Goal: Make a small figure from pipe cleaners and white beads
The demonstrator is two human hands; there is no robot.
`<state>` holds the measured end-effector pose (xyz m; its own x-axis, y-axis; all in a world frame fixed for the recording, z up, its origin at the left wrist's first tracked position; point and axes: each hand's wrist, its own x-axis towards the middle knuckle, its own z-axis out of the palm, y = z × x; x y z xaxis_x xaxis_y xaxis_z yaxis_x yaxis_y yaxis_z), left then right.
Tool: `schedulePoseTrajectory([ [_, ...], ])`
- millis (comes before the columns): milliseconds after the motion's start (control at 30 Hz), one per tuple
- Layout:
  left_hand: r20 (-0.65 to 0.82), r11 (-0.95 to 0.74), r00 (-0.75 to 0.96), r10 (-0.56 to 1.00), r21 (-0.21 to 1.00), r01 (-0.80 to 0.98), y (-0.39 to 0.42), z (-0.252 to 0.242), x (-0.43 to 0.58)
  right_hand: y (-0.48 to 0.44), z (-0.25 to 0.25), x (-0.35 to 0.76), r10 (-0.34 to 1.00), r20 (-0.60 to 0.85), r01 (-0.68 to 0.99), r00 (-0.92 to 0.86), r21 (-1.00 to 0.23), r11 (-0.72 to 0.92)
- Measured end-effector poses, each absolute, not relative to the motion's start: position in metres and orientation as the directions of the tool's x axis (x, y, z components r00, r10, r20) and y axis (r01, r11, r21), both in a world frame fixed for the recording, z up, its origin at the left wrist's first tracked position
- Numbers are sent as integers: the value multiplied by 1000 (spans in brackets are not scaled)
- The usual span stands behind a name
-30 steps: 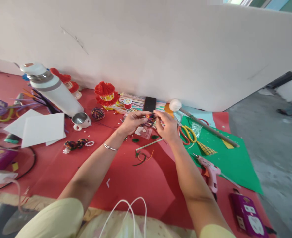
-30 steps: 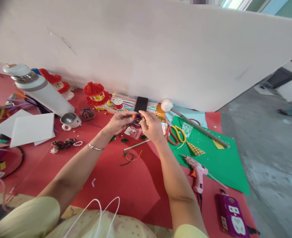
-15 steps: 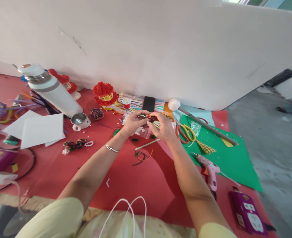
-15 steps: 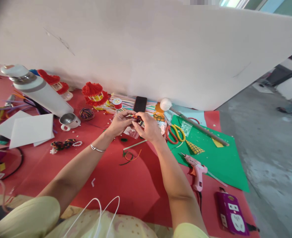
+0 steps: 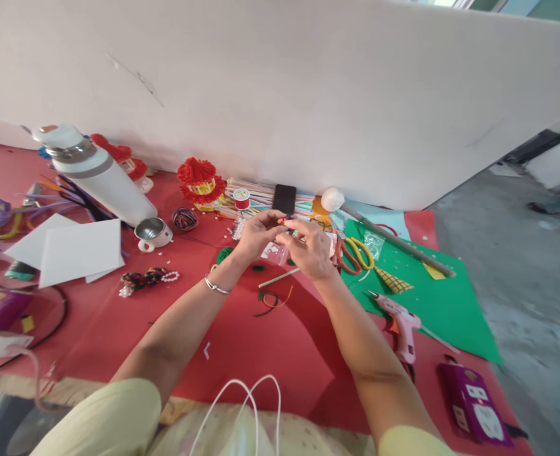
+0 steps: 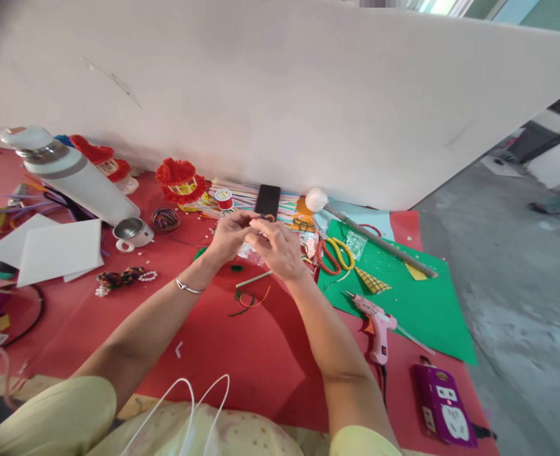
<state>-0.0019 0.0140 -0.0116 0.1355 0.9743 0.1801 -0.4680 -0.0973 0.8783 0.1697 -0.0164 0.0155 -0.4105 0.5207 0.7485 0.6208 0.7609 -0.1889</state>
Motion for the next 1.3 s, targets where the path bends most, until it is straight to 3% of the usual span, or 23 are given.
schedulePoseTrajectory([
  [100, 185, -143, 40, 982, 864, -482, 16, -9, -5, -25, 19, 164, 464, 721, 521, -514, -168, 837],
  [233, 205, -197, -32, 978, 871, -450, 20, -8, -6, -30, 23, 158, 519, 693, 545, -500, -214, 811],
  [400, 275, -255, -17, 961, 866, -429, 20, -12, -3, -27, 24, 155, 571, 736, 489, -363, -372, 789],
  [533, 279, -269, -35, 960, 875, -403, 17, -14, -1, -26, 26, 154, 704, 663, 434, -254, -572, 696],
  [633, 302, -313, -89, 949, 876, -367, 16, -15, 0, -28, 27, 153, 752, 627, 438, -205, -628, 643],
  [733, 293, -333, -168, 941, 887, -321, 16, -13, 0, -35, 29, 148, 750, 593, 405, -293, -634, 659],
  [867, 249, -310, -223, 942, 901, -304, 17, -4, -4, -46, 31, 137, 770, 507, 277, -387, -732, 622],
  [1000, 265, -332, -231, 936, 883, -331, 18, 2, -8, -45, 34, 135, 862, 377, 162, -339, -879, 448],
  [1133, 276, -357, -265, 924, 869, -342, 21, 0, -11, -40, 36, 136, 912, 158, -18, -379, -986, 163],
  [1200, 264, -355, -283, 922, 868, -347, 24, -1, -14, -41, 39, 135, 857, 37, -54, -513, -999, 11],
  [1300, 242, -346, -300, 923, 864, -366, 29, -3, -20, -45, 42, 135, 673, -85, -20, -735, -989, -146],
])
